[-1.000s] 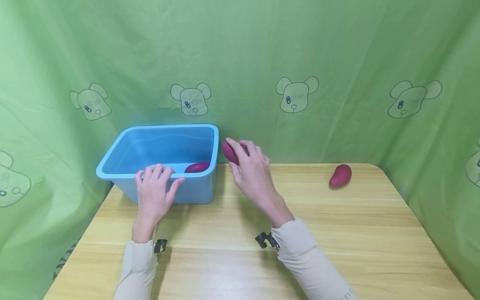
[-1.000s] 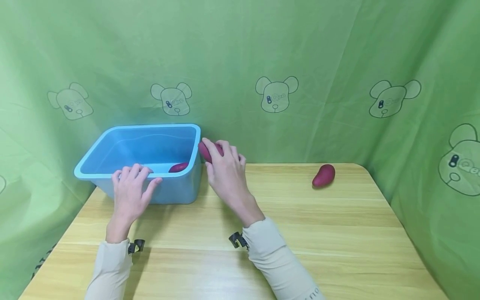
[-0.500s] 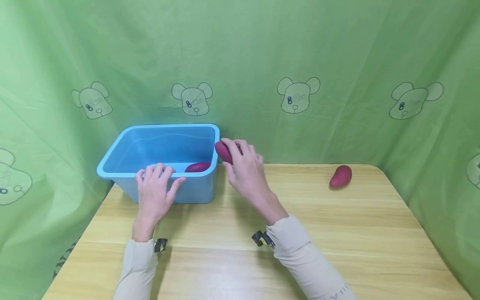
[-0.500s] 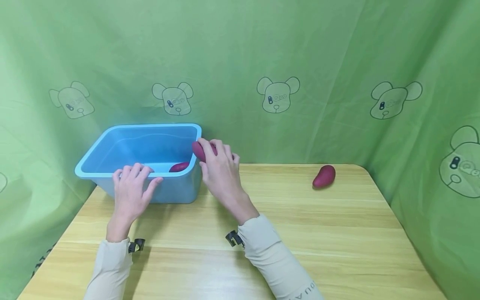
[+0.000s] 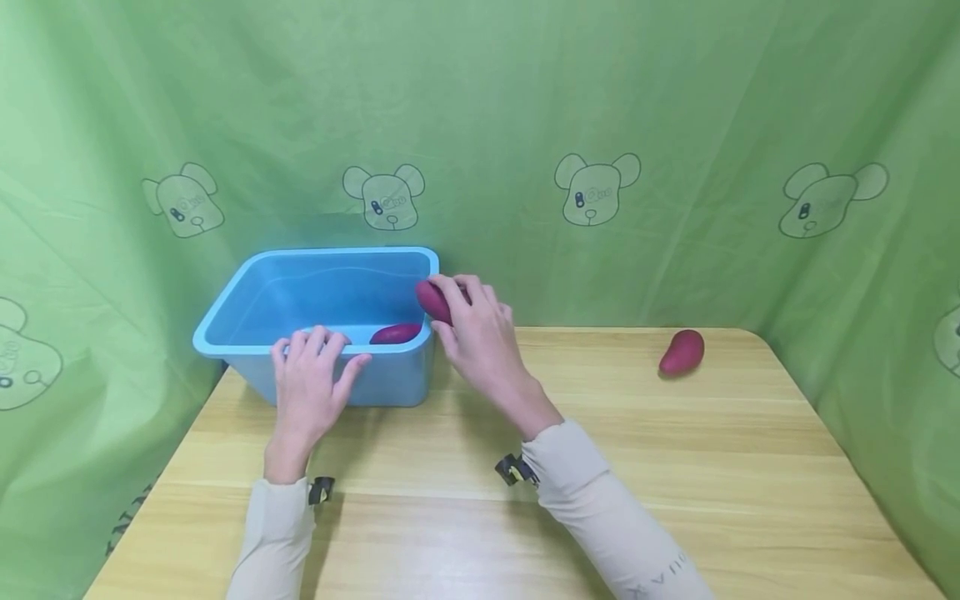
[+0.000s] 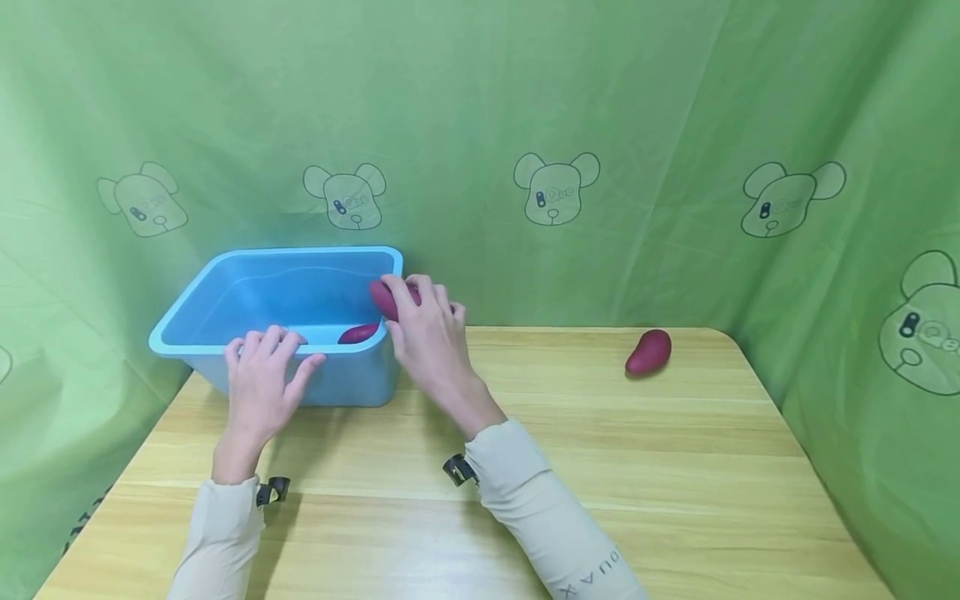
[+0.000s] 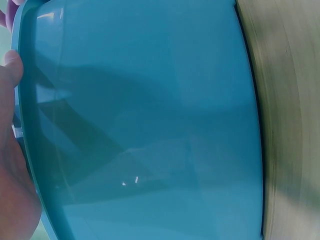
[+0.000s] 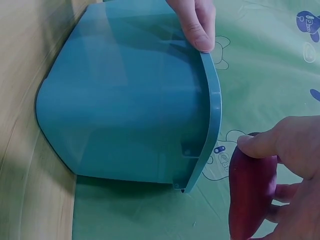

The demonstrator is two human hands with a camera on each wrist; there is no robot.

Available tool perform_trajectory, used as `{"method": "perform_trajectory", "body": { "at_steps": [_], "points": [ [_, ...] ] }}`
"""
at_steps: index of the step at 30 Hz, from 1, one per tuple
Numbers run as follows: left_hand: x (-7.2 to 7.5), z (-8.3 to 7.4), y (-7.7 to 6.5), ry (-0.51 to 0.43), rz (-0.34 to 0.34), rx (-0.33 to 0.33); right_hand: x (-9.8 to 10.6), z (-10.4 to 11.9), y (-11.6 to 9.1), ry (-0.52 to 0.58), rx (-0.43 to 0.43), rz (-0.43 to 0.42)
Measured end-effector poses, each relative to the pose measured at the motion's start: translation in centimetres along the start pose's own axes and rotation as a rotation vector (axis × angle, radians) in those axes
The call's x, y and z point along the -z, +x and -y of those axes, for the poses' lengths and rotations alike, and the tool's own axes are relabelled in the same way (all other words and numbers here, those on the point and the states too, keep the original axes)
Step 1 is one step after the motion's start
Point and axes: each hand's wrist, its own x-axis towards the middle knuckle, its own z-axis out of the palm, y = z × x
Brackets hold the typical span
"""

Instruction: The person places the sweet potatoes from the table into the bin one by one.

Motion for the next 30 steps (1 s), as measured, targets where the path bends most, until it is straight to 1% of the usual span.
{"method": "perform_trajectory", "body": {
  "at_steps": [11,21,30],
  "points": [
    [0.0,0.1,0.0,0.014,0.011,0.003,-0.6,0.7,0.8,-0.014,0.022,0.045],
    [0.0,0.1,0.1,0.032,0.015,-0.007,-1.3,1.4,1.6,-0.043,0.064,0.072],
    [0.1,0.0,0.2,0.030,0.005,-0.013,-2.1,2.2,2.2,-0.103,0.086,0.109]
  ]
}}
